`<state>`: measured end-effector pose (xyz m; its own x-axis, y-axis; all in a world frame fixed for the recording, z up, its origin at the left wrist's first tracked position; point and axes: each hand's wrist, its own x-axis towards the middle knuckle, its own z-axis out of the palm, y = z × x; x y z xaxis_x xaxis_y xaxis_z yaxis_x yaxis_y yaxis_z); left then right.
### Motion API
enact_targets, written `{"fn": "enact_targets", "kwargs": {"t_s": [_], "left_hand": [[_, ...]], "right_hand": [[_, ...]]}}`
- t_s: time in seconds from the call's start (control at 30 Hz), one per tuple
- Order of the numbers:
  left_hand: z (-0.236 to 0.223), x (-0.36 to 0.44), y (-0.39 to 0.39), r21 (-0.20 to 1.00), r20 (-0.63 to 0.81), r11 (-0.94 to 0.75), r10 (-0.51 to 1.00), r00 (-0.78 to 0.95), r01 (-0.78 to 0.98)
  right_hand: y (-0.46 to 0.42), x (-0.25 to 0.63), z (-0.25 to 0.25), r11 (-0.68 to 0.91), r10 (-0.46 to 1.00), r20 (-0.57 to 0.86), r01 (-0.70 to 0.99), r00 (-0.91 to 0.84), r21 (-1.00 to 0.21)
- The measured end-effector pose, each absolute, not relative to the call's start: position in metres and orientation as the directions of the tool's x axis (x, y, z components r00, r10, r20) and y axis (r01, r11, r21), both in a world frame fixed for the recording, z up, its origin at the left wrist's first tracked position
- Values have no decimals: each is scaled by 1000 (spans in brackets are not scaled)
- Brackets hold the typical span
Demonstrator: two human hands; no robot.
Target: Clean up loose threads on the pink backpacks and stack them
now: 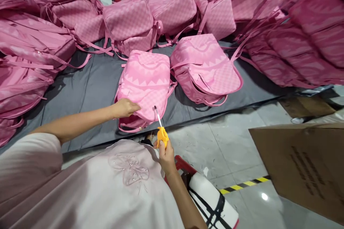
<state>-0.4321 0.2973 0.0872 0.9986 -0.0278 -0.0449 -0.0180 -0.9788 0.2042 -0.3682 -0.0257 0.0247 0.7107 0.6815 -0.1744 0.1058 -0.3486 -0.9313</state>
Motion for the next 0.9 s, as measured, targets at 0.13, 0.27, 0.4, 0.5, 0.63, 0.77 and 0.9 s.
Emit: {"fn": "enact_targets", "kwargs": {"t_s": [0.13,0.27,0.4,0.5,0.63,0.77,0.9], "left_hand": [[162,-373,300,211,68,-941,282,957,263],[204,-351,297,246,91,-925,319,943,290],[168,-376,254,212,-172,-974,40,984,77],[101,-402,219,157,-319,-982,-153,935,-107],[26,-404,206,280,-332,-950,-233,914,-140],[7,-389,214,391,-530,-915,-134,837,101],[15,-403,214,305,-437,-950,-76,896,69]], "right_hand": [[-38,-361,39,-332,611,105,374,785,-866],[-29,-357,50,-406,620,38,362,784,-839],[-10,-341,43,-619,549,-231,205,803,-758],[-10,-330,25,-735,542,-519,73,661,-674],[-10,-331,11,-764,481,-675,-110,559,-636],[-2,-332,22,-736,436,-697,-220,569,-640],[-6,-323,38,-630,456,-653,-299,604,-717]]}}
